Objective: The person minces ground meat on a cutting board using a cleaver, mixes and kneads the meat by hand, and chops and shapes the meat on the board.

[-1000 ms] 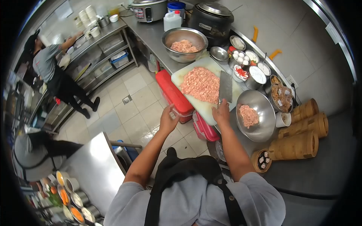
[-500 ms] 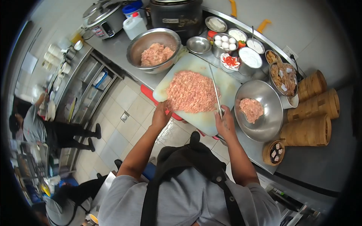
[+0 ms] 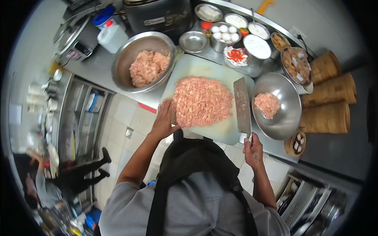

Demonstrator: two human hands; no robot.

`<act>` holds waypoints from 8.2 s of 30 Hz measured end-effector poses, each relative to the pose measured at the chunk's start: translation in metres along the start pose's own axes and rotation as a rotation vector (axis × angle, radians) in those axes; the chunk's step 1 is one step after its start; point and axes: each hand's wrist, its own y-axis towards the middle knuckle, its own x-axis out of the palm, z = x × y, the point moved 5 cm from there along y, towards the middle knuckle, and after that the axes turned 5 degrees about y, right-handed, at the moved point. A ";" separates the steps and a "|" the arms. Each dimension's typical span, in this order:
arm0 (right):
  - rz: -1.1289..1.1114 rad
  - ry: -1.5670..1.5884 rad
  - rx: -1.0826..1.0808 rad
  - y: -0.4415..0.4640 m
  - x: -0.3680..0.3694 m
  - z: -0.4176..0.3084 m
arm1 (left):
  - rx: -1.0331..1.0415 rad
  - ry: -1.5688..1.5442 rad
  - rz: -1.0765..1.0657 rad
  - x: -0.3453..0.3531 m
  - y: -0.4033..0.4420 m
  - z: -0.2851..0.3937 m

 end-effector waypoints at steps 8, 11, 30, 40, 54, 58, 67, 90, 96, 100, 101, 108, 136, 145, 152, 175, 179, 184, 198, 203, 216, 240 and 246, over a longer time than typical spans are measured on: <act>0.171 0.368 0.194 -0.044 0.051 -0.001 | 0.175 -0.072 -0.035 0.009 0.026 -0.017; 0.192 0.430 0.179 -0.057 0.067 0.020 | 0.218 -0.102 -0.047 0.011 0.032 -0.021; 0.080 0.358 0.278 0.023 0.087 0.022 | 0.154 -0.921 0.248 0.042 0.046 -0.014; -0.071 -0.520 -0.076 0.044 0.128 -0.091 | 0.004 -0.911 0.422 0.041 0.057 0.010; 0.098 -0.411 -0.181 -0.002 0.129 -0.126 | 0.103 -0.944 0.494 -0.018 0.090 0.082; 0.183 -0.220 -0.095 0.011 0.109 -0.077 | 0.053 -0.690 0.473 -0.009 0.102 0.052; 0.196 0.266 0.416 -0.034 0.052 0.047 | -0.125 -0.446 0.368 0.023 0.072 -0.022; 0.046 -0.658 -0.131 0.030 0.115 -0.112 | -0.274 -1.409 0.413 0.039 0.105 0.049; 0.075 -0.892 -0.291 0.018 0.134 -0.107 | -0.340 -1.057 0.442 0.037 0.072 -0.006; 0.103 -0.848 -0.202 0.004 0.122 -0.110 | -0.065 -0.747 0.471 0.006 0.094 -0.013; 0.107 -0.825 -0.187 0.002 0.119 -0.109 | 0.035 -0.693 0.454 -0.001 0.110 -0.010; 0.240 -0.666 -0.115 -0.009 0.118 -0.096 | 0.028 -0.842 0.139 0.012 0.195 -0.029; 0.067 0.560 0.427 -0.026 0.205 0.002 | 0.366 -0.688 0.282 0.024 0.106 -0.023; -0.070 0.332 0.328 0.043 0.125 -0.037 | -0.003 -0.789 0.481 0.042 0.110 0.026; -0.029 -0.920 -0.241 0.090 0.029 -0.128 | -0.141 -0.487 0.210 0.017 0.118 0.054; 0.224 -0.350 -0.023 0.026 0.035 -0.061 | 0.249 -0.384 0.342 0.011 0.149 0.004; 0.431 -0.359 -0.161 0.004 0.022 -0.136 | 0.261 -0.287 0.231 0.005 0.132 0.009; 0.468 -0.394 -0.086 0.022 0.058 -0.094 | 0.356 -0.321 0.327 -0.001 0.118 0.003; 0.194 -0.577 0.141 0.004 0.047 -0.072 | 0.300 -0.372 0.279 -0.003 0.113 -0.010; 0.521 -0.402 0.072 -0.015 0.052 -0.095 | 0.331 -0.381 0.320 0.003 0.115 -0.016; 0.248 -0.630 0.089 -0.009 0.054 -0.036 | 0.339 -0.411 0.293 0.001 0.109 -0.020; 0.285 -0.432 -0.070 -0.005 0.038 -0.127 | 0.232 -0.544 0.195 0.013 0.106 -0.036; 0.148 -0.552 -0.100 0.029 0.067 -0.037 | 0.224 -0.555 0.202 0.010 0.105 -0.036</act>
